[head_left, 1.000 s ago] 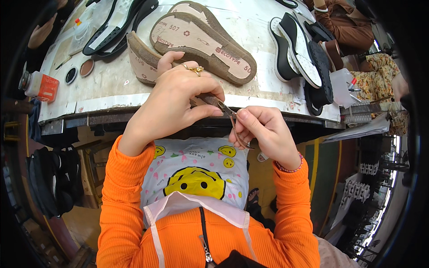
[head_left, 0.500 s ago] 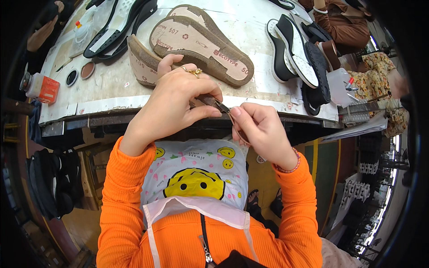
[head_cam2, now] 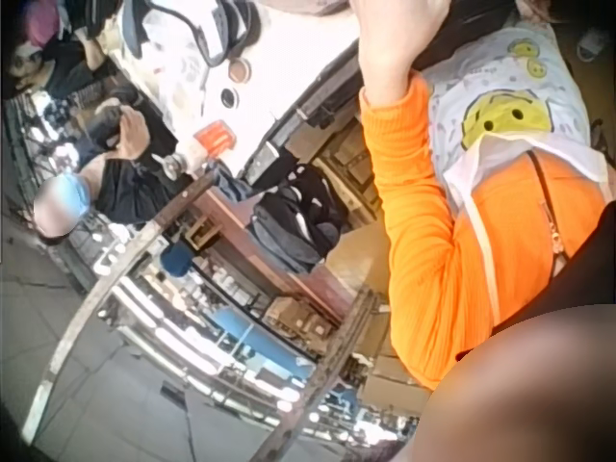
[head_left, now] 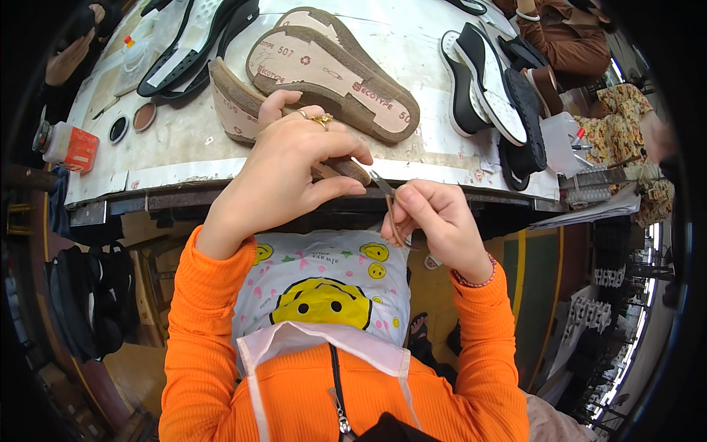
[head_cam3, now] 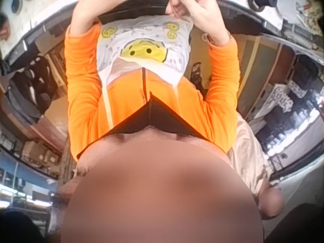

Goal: The person uses a small metal tool to scrape and clean the edge of a shoe sole. They hold the sole in one hand and repeatedly scrape along its perimeter with the tool in the other hand, working on the same sole throughout the clip.

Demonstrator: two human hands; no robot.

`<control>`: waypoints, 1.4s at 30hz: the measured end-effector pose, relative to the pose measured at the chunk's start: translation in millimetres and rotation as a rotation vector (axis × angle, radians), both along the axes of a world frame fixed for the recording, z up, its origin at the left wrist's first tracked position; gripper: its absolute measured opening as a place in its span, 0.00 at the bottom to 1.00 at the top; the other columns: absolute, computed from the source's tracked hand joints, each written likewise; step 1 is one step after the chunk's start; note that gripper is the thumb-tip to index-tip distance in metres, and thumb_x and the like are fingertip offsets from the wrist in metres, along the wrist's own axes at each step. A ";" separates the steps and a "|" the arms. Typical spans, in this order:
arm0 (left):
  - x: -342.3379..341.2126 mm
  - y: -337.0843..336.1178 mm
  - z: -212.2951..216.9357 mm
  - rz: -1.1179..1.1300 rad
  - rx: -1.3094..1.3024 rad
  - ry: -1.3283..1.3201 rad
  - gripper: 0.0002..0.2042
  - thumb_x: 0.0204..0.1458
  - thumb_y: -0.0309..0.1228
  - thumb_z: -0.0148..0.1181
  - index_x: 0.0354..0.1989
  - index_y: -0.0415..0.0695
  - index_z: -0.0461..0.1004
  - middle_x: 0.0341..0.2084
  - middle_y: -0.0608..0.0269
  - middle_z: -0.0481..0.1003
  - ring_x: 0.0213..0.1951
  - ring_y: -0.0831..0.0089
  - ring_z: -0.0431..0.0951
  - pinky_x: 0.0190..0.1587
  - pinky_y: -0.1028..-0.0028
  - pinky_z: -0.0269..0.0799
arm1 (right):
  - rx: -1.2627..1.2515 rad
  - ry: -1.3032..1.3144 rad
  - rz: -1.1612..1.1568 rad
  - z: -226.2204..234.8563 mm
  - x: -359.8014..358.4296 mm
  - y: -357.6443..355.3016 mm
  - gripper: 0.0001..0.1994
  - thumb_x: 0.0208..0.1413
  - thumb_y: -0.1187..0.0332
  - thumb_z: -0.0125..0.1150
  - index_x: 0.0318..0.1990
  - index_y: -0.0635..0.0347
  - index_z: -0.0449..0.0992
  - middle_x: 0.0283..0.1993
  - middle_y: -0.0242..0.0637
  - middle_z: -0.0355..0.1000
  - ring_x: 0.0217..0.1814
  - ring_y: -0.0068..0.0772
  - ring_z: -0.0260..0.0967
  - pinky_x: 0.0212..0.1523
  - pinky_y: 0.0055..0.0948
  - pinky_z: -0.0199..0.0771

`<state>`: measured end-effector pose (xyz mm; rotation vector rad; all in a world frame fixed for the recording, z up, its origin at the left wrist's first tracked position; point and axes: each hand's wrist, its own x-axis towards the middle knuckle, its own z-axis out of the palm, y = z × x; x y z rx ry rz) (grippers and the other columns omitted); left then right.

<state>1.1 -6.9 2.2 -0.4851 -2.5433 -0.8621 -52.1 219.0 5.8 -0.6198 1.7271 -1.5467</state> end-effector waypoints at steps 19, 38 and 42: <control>-1.3 0.6 -0.2 0.006 -0.011 -0.012 0.10 0.39 0.40 0.68 0.27 0.51 0.77 0.20 0.71 0.70 0.32 0.70 0.70 0.55 0.62 0.48 | 0.162 0.315 -0.008 0.8 -2.5 -12.4 0.17 0.63 0.67 0.48 0.21 0.64 0.69 0.16 0.31 0.68 0.17 0.15 0.63 0.20 0.20 0.63; 8.6 2.3 22.7 0.033 -0.023 -0.023 0.13 0.32 0.34 0.73 0.29 0.50 0.79 0.21 0.72 0.72 0.31 0.73 0.72 0.53 0.65 0.47 | -0.156 0.049 -0.200 -22.5 -9.2 -33.1 0.08 0.51 0.74 0.61 0.33 0.61 0.66 0.30 0.28 0.69 0.25 0.12 0.64 0.21 0.13 0.63; 22.8 -2.8 49.0 0.063 0.103 0.018 0.13 0.35 0.32 0.71 0.33 0.49 0.80 0.21 0.72 0.71 0.29 0.74 0.70 0.48 0.65 0.51 | -0.185 0.154 -0.301 -17.7 -25.5 -14.3 0.07 0.50 0.77 0.60 0.32 0.61 0.66 0.33 0.30 0.70 0.27 0.14 0.66 0.21 0.15 0.67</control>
